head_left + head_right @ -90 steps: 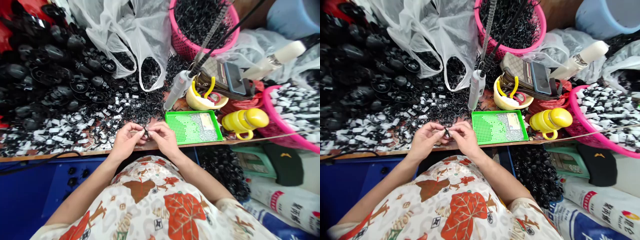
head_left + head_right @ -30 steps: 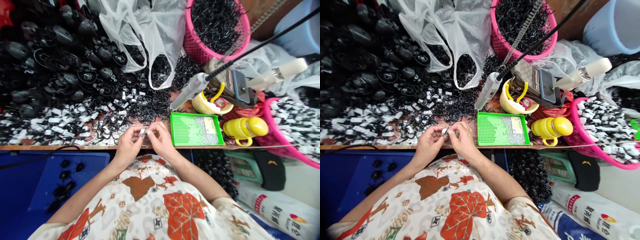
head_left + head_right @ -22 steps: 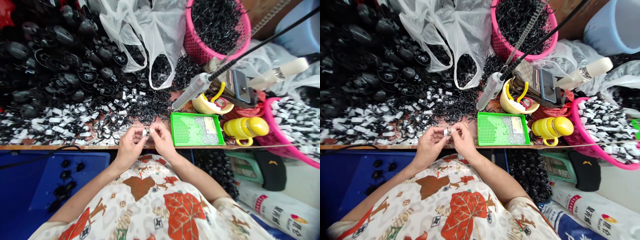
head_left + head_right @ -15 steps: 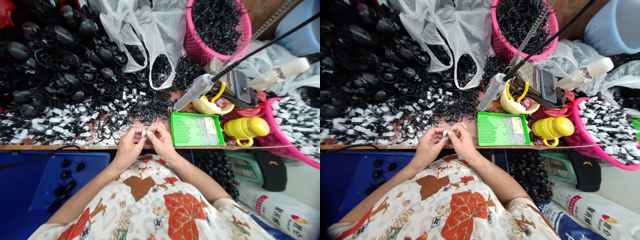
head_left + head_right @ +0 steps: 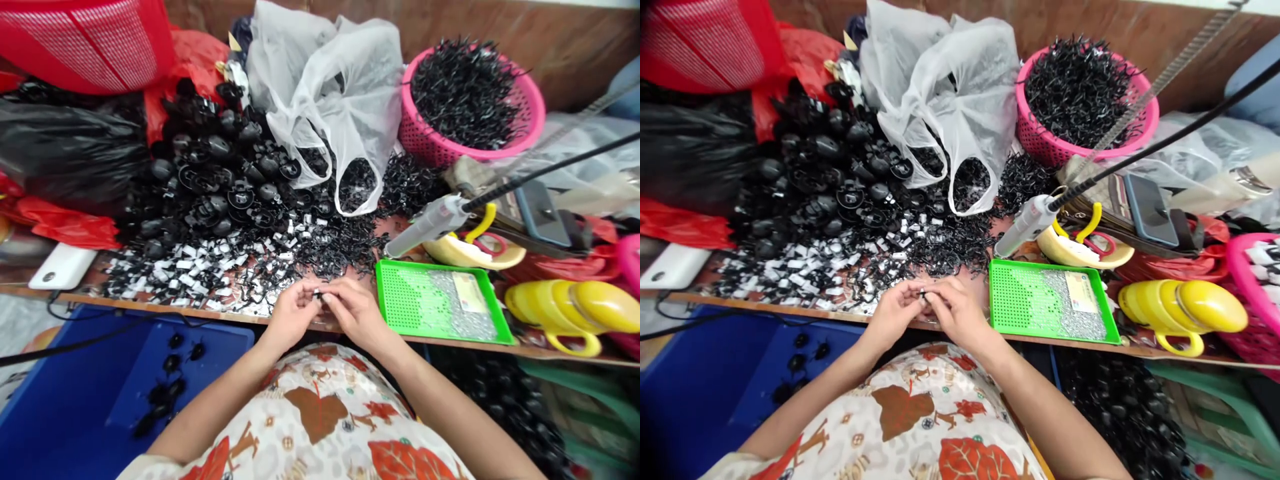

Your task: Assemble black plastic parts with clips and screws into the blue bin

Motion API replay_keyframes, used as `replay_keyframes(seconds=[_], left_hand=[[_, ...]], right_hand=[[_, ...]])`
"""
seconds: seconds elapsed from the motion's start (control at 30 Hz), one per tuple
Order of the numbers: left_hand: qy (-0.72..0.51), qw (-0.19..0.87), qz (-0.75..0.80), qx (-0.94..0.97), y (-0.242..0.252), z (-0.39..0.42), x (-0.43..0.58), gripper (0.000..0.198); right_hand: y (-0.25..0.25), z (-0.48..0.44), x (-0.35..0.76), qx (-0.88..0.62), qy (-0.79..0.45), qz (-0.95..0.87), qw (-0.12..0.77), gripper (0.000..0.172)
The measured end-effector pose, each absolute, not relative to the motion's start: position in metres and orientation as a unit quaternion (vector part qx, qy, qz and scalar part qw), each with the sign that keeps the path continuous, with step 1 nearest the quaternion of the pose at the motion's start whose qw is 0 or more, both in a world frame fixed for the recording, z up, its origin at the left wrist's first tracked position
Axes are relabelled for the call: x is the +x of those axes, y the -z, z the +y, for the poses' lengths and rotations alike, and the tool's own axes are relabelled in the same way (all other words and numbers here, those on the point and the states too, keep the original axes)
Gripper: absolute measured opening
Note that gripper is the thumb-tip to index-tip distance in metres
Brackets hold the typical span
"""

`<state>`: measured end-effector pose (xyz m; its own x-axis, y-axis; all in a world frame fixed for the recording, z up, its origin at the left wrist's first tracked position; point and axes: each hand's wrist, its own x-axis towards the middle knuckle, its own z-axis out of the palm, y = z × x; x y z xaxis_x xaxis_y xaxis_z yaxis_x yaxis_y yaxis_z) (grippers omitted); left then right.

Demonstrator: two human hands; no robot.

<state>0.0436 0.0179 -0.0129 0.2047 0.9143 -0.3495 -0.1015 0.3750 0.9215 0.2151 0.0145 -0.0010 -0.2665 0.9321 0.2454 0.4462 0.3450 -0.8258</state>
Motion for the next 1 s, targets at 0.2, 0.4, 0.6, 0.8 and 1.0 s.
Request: replay_keyframes(seconds=[0.2, 0.4, 0.6, 0.8, 1.0], left_hand=[[-0.363, 0.632, 0.515, 0.452, -0.001, 0.037, 0.044, 0.025], [-0.357, 0.073, 0.590, 0.720, -0.020, 0.106, 0.015, 0.047], [-0.359, -0.001, 0.580, 0.732, -0.022, 0.141, 0.008, 0.022], [-0.469, 0.257, 0.457, 0.711, -0.016, 0.099, 0.029, 0.014], [-0.370, 0.402, 0.456, 0.702, 0.003, 0.066, 0.030, 0.058]], right_hand=[[0.007, 0.021, 0.213, -0.460, -0.085, -0.822, 0.324, 0.028], [0.007, 0.029, 0.224, -0.497, -0.119, -0.750, 0.420, 0.028], [-0.001, 0.011, 0.223, -0.497, -0.174, -0.715, 0.459, 0.030], [-0.015, 0.000, 0.219, -0.500, -0.292, -0.632, 0.515, 0.032], [-0.014, 0.003, 0.223, -0.486, -0.333, -0.601, 0.540, 0.034]])
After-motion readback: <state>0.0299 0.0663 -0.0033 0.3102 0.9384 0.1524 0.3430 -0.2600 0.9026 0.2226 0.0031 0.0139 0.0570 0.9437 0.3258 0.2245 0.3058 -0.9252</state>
